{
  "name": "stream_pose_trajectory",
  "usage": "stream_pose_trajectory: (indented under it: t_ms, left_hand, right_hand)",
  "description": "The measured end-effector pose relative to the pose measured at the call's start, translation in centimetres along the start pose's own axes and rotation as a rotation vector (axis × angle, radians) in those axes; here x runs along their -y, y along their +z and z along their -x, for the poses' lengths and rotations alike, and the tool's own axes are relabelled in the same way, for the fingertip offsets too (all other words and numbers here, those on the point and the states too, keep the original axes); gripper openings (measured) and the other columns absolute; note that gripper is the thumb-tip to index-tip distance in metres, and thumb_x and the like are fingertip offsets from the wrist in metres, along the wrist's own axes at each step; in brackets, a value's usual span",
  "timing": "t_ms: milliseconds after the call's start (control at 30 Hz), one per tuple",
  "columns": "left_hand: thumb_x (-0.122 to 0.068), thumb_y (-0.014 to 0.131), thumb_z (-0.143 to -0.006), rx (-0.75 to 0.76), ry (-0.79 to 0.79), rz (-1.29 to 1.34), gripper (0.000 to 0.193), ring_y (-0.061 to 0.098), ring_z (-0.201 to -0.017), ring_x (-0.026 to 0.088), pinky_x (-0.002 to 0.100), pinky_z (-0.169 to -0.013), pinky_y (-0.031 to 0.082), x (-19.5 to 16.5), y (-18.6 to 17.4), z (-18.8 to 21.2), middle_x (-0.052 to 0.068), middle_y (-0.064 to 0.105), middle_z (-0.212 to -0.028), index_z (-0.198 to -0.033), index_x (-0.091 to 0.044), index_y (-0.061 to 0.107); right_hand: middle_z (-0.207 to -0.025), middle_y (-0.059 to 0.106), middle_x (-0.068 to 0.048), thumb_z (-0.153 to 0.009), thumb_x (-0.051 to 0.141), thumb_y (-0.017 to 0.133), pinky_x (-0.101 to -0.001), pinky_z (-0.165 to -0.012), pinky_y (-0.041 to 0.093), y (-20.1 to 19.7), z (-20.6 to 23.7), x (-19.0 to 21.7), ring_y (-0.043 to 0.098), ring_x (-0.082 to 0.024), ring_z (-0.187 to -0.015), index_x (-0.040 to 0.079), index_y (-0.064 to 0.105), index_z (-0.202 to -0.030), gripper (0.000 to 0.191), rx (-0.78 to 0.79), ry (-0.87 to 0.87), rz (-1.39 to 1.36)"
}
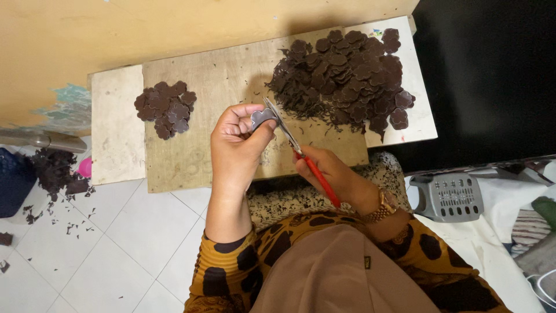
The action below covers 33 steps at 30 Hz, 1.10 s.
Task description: The person sits on the floor and uses red-handled scissors to trim the edges of small dark brown flower-shaped pieces. They pick up each piece, trim it, and place it on a wooden board, repeating the process throughout the clip.
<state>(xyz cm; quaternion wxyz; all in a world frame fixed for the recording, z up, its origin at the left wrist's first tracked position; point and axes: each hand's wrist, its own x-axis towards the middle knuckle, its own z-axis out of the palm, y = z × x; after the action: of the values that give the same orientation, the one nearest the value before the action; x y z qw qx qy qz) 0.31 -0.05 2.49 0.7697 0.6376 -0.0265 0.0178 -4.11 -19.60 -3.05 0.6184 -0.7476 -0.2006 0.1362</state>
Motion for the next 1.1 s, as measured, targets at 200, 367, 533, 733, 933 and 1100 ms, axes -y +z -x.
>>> stream_pose_trajectory:
  t_ms: [200,367,533,733,933,1100]
  left_hand:
    - [0.011,0.069,-0.091,0.006,0.007,0.031,0.025,0.068,-0.077,0.008,0.021,-0.069,0.055,0.2,-0.1,-0.1,0.008,0.073,-0.092,-0.114,0.003,0.062]
    - [0.005,0.068,-0.096,0.010,-0.033,-0.024,0.023,0.070,-0.082,0.010,0.021,-0.067,0.052,0.7,-0.2,-0.1,0.007,0.075,-0.096,-0.118,0.001,0.063]
    - [-0.006,0.058,-0.101,0.011,-0.117,0.092,0.023,0.071,-0.092,0.010,0.026,-0.075,0.061,1.1,-0.4,-0.4,0.004,0.075,-0.107,-0.124,-0.004,0.064]
    - [-0.011,0.059,-0.101,-0.033,-0.166,0.160,0.020,0.071,-0.091,0.011,0.025,-0.075,0.055,4.2,-1.6,-1.6,0.006,0.075,-0.107,-0.120,-0.005,0.063]
    - [-0.011,0.064,-0.099,-0.271,-0.299,0.276,0.014,0.072,-0.086,0.012,0.023,-0.068,0.054,10.1,-5.1,-4.0,0.007,0.074,-0.100,-0.112,-0.005,0.064]
    - [-0.006,0.064,-0.096,-0.474,-0.308,0.207,0.014,0.067,-0.074,0.014,0.022,-0.051,0.043,13.8,-7.9,-4.1,0.010,0.072,-0.091,-0.110,-0.005,0.064]
  right_hand:
    - [-0.072,0.046,0.006,-0.104,0.062,0.043,-0.0236,-0.057,0.041,0.4,-0.1,-0.5,0.044,-0.006,-0.065,0.008,0.055,-0.092,0.057,-0.006,-0.014,-0.060]
    - [-0.073,0.046,0.006,-0.102,0.060,0.042,-0.0230,-0.054,0.041,0.7,0.3,-1.7,0.044,-0.006,-0.061,0.008,0.054,-0.101,0.053,-0.046,0.053,-0.199]
    - [-0.074,0.045,0.006,-0.107,0.058,0.042,-0.0235,-0.053,0.045,0.3,-0.6,-4.9,0.044,-0.006,-0.059,0.007,0.050,-0.101,0.052,-0.149,0.052,-0.148]
    - [-0.071,0.057,0.003,-0.100,0.054,0.047,-0.0259,-0.052,0.045,-0.7,-1.2,-9.7,0.054,-0.008,-0.058,0.010,0.059,-0.103,0.046,-0.361,0.358,-0.017]
    - [-0.069,0.058,0.000,-0.108,0.045,0.050,-0.0265,-0.053,0.046,-1.5,-1.9,-12.9,0.056,-0.010,-0.058,0.006,0.058,-0.092,0.043,-0.494,0.220,0.019]
    - [-0.058,0.052,-0.004,-0.111,0.035,0.047,-0.0307,-0.046,0.041,-2.1,-2.3,-13.2,0.049,-0.015,-0.046,0.011,0.050,-0.076,0.043,-0.570,0.201,-0.078]
